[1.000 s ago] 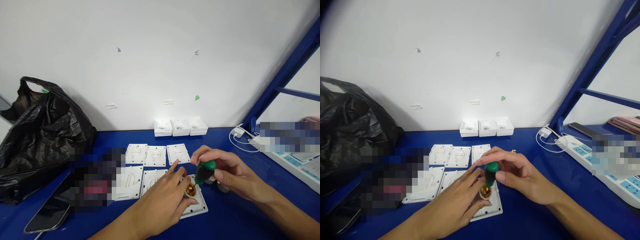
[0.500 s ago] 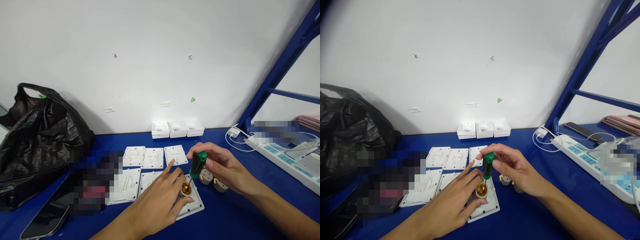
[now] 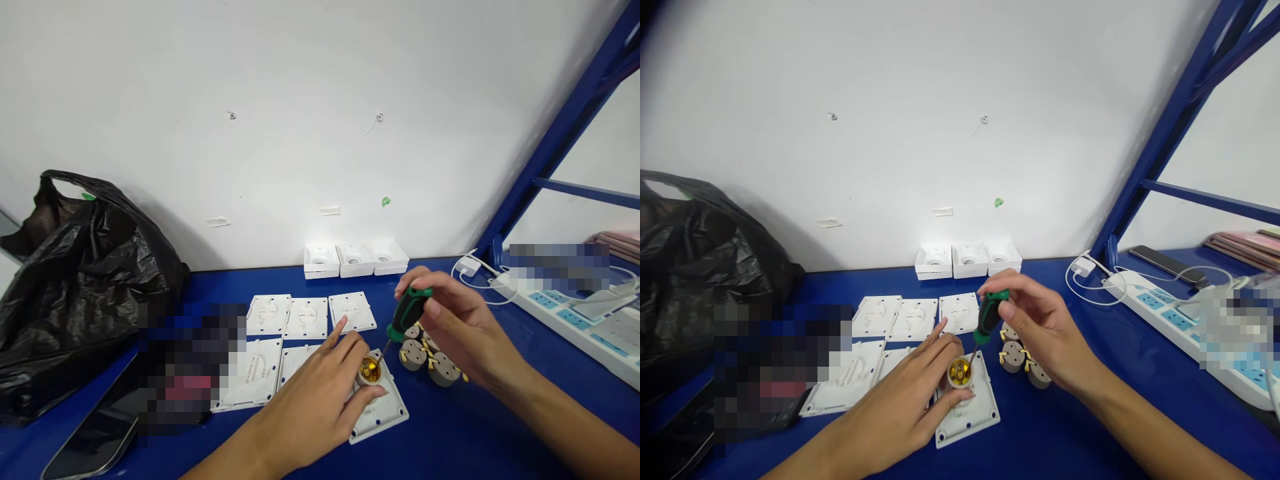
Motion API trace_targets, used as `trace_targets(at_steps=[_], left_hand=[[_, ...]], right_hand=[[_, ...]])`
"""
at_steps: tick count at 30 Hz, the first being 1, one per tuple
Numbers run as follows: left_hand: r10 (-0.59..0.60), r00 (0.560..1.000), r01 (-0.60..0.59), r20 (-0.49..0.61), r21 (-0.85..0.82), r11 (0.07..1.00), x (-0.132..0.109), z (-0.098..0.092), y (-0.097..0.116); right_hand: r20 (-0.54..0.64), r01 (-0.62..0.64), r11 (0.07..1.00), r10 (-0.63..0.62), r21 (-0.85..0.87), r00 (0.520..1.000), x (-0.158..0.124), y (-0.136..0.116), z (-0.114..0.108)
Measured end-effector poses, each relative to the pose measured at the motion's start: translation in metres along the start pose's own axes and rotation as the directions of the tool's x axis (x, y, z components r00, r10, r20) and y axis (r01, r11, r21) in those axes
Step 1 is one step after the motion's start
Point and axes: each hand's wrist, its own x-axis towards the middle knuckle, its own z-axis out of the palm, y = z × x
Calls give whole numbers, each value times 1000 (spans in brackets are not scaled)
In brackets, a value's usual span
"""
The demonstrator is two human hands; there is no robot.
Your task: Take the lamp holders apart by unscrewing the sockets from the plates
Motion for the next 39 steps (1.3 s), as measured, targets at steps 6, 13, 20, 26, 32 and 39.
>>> trace_targets(at_steps=[6, 13, 20, 26, 32, 39], left_hand=[[32, 999, -32, -9, 79, 996, 0, 2, 1], [87, 996, -82, -28, 141, 987, 3, 12, 2], [205, 968, -238, 144, 277, 931, 22, 7, 20], [263, 937, -335, 230, 372, 866, 44, 0, 32], [69, 991, -109, 115, 386, 916, 60, -11, 14], [2, 990, -71, 139, 493, 867, 109, -13, 4]], right_hand=[[-425, 77, 984, -140, -163, 894, 17, -16, -27], [-153, -71, 688, -60, -723, 986, 31, -16, -84], [-18, -179, 443, 343, -878, 939, 28, 32, -115], [27, -180, 439, 426, -880, 904, 28, 54, -115], [53, -163, 435, 444, -886, 895, 29, 55, -118], [83, -135, 442, 439, -887, 895, 30, 57, -119]])
